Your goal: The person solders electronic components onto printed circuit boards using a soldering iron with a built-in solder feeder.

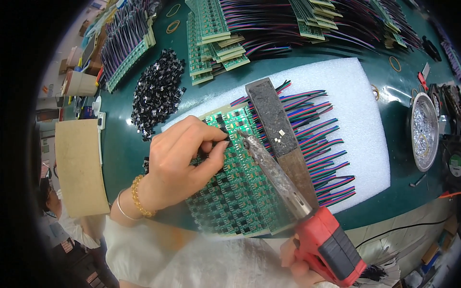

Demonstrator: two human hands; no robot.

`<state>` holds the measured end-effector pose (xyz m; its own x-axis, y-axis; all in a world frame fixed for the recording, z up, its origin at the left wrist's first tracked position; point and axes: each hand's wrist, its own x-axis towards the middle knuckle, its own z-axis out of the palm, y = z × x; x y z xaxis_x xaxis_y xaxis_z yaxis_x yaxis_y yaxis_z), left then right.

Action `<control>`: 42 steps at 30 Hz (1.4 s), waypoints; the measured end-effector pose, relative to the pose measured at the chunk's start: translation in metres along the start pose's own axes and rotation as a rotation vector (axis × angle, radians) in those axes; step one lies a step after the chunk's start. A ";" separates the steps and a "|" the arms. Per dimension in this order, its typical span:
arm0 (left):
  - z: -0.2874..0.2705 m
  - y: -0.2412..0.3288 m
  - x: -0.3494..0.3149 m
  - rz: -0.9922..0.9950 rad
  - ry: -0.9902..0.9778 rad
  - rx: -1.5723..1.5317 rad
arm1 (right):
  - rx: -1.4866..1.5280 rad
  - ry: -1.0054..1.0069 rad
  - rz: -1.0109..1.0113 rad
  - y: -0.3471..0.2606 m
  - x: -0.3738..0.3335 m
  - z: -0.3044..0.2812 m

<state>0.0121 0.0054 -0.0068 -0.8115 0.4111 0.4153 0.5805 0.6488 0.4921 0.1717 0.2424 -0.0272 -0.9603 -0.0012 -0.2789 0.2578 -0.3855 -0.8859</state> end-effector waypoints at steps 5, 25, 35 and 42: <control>0.001 0.002 0.000 -0.007 -0.003 0.019 | -0.025 0.016 -0.053 -0.001 0.003 0.006; 0.000 0.000 -0.006 -0.031 0.041 -0.033 | -0.095 -0.070 -0.238 0.014 0.010 0.005; -0.095 -0.031 -0.057 -0.392 0.181 0.227 | 0.052 -0.108 -0.346 0.017 0.015 0.002; -0.094 -0.042 -0.115 -0.444 0.028 0.311 | 0.005 -0.042 -0.355 0.013 0.019 0.004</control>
<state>0.0877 -0.1299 -0.0033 -0.9695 0.0396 0.2417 0.1315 0.9168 0.3771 0.1565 0.2334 -0.0429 -0.9935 0.0956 0.0618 -0.0934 -0.3734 -0.9230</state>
